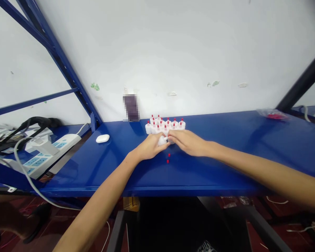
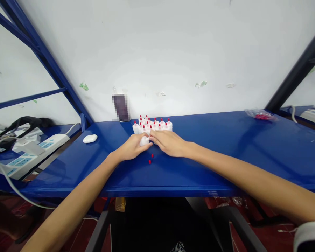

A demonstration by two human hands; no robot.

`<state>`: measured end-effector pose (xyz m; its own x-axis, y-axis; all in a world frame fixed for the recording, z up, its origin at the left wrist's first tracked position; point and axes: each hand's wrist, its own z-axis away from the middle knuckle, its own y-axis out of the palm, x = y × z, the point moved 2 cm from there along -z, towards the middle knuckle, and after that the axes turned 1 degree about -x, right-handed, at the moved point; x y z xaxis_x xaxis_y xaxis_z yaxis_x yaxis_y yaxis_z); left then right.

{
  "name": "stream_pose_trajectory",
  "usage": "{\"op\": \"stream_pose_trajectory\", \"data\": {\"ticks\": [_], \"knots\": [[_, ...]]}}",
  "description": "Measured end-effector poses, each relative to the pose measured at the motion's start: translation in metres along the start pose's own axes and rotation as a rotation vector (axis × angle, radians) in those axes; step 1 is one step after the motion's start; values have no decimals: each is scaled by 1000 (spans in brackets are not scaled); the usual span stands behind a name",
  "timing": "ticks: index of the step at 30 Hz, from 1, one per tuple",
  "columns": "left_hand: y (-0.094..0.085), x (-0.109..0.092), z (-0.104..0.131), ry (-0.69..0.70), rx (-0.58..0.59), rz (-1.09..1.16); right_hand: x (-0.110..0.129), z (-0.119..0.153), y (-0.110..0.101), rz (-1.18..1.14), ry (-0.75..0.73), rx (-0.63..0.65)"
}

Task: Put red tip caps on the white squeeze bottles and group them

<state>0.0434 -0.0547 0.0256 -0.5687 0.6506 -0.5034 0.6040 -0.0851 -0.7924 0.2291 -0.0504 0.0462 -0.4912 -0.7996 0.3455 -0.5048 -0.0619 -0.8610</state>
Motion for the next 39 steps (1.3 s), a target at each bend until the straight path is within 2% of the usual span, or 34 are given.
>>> {"op": "stream_pose_trajectory", "data": {"ticks": [4, 7, 12, 16, 18, 21, 23, 28, 32, 35, 39], "knots": [[-4, 12, 3, -75, -56, -37, 3, -12, -31, 22, 43, -22], [-6, 25, 4, -144, -60, -132, 0, -25, -50, 121, 129, 50], [-6, 30, 4, -160, -113, -193, -12, -39, -45, 159, 276, 288], [-5, 25, 5, -169, -34, -174, -24, -47, -34, 152, 348, 429], [-5, 23, 5, -168, -5, -163, -25, -47, -31, 207, 365, 378], [-6, 22, 5, -160, 0, -146, -17, -33, -28, 381, 372, 159], [-7, 22, 5, -156, -5, -160, -5, -16, -21, 512, 310, 72], [-6, 19, 5, -111, -21, -264, 15, 22, 14, 602, -51, 243], [-3, 21, 6, -105, -1, -345, 13, 26, 27, 559, -160, 280], [-2, 21, 6, -81, 23, -369, 8, 19, 24, 433, -114, 219], [-2, 15, 5, -65, 9, -335, 2, 11, 16, 140, 85, -20]]}}
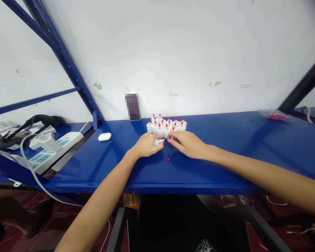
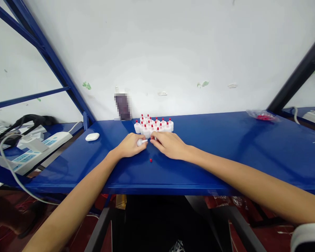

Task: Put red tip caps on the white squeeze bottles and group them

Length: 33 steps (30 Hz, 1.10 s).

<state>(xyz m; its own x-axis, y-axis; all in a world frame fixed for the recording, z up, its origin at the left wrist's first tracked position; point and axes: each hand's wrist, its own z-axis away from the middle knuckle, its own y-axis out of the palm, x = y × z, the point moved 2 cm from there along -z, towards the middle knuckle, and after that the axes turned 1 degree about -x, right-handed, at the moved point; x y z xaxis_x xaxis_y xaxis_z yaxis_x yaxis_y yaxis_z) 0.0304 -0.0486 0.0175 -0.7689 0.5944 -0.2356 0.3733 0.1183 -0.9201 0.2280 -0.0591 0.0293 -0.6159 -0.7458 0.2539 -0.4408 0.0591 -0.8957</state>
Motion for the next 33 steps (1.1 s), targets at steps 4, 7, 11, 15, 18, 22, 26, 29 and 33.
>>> {"op": "stream_pose_trajectory", "data": {"ticks": [4, 7, 11, 15, 18, 22, 26, 29, 33], "knots": [[-1, -7, 0, 13, -27, 98, 3, -4, 5, -155, 14, -75], [0, -9, 1, 30, -49, 150, 7, -3, 9, -188, -8, -119], [-1, -7, 0, 25, -106, 175, 9, -1, 8, -257, 11, -200], [-1, -9, -1, 44, -86, 153, 10, -1, 6, -260, -2, -234], [-1, -11, 0, 44, -81, 145, 11, -2, 6, -189, -20, -202], [0, -13, 0, 43, -57, 123, 9, 0, 9, -83, -52, -131], [1, -17, -3, 73, -73, 142, 1, 0, 15, -67, -143, -102], [1, -20, -6, 88, -99, 158, -5, -1, 21, -125, -186, -117], [2, -23, -6, 85, -85, 135, -3, -4, 19, -213, -146, -90]]}}
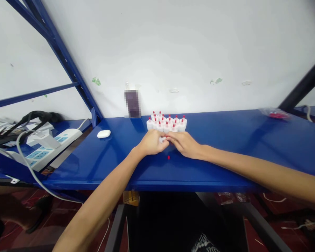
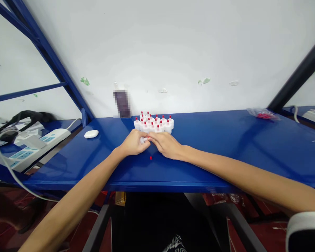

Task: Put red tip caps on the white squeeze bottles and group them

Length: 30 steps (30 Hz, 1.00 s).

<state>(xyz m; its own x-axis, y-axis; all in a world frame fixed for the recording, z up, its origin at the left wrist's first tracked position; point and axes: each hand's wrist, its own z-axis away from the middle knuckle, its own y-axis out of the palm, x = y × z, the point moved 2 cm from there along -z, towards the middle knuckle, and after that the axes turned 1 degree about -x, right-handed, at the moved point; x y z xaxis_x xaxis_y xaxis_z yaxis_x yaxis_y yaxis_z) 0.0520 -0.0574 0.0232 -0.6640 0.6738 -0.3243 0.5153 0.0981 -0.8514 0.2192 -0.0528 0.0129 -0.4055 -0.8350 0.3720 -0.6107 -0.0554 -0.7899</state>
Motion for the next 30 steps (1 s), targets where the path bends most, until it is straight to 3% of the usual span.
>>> {"op": "stream_pose_trajectory", "data": {"ticks": [5, 8, 11, 13, 15, 18, 22, 25, 27, 30], "knots": [[-6, 8, 5, -74, 29, -86, 10, -11, -37, 45, 21, 259], [-11, 17, 7, -107, 71, -186, 6, -15, -61, 118, 118, 381], [-10, 25, 7, -90, 108, -219, -4, -16, -65, 144, 229, 524], [-8, 28, 6, -61, 120, -172, -8, -17, -61, 223, 264, 514], [-6, 28, 6, -57, 124, -115, -5, -18, -57, 346, 279, 413], [-7, 27, 6, -83, 113, -87, 12, -11, -49, 426, 244, 292], [-10, 21, 8, -91, 79, -79, 40, 10, -23, 449, 95, 426], [-9, 20, 10, -101, 91, -30, 45, 18, -7, 494, 16, 477], [-8, 21, 10, -99, 99, 24, 40, 15, -7, 448, 11, 454], [-7, 19, 8, -60, 82, 69, 29, 4, -20, 320, 105, 287]]}}
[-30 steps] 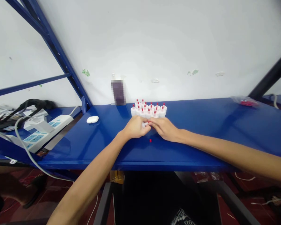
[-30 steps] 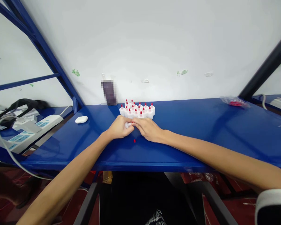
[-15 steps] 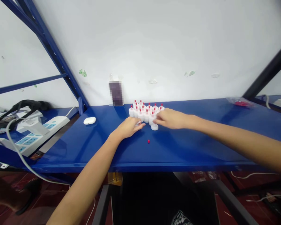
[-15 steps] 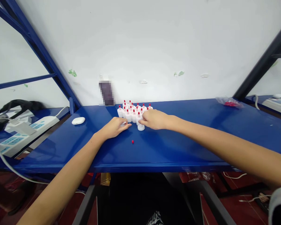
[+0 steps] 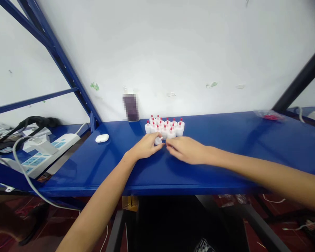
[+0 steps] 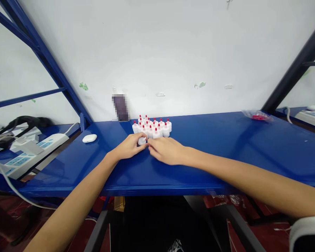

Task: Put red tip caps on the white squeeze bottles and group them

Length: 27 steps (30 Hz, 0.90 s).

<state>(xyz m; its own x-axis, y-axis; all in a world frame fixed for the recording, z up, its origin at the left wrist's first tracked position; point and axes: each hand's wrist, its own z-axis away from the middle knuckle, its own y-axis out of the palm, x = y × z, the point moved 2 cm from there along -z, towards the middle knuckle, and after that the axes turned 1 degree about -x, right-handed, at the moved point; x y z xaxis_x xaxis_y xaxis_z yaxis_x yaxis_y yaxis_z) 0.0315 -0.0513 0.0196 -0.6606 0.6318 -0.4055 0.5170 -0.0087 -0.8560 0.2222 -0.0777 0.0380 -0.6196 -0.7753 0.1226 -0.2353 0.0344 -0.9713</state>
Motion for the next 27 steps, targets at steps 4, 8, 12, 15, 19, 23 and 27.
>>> {"op": "stream_pose_trajectory", "data": {"ticks": [4, 8, 12, 15, 19, 23, 27], "knots": [[0, -5, -3, 39, -9, -22, -14, -9, -14, -131, 75, -168], [1, -9, -3, 64, 4, -17, -11, -13, -10, -165, -6, -181], [3, -10, -2, 71, 19, -14, -6, -14, -1, -105, -28, -147], [3, -7, -2, 64, 4, -49, -6, -17, 10, -68, -48, -141], [3, -3, -3, 53, -34, -133, -5, -20, 29, -81, -92, -209], [4, -7, -2, 60, -36, -184, -3, -19, 22, -113, -115, -232], [-10, -27, -1, 17, -99, -133, -11, -12, -21, -107, -114, -229]]}}
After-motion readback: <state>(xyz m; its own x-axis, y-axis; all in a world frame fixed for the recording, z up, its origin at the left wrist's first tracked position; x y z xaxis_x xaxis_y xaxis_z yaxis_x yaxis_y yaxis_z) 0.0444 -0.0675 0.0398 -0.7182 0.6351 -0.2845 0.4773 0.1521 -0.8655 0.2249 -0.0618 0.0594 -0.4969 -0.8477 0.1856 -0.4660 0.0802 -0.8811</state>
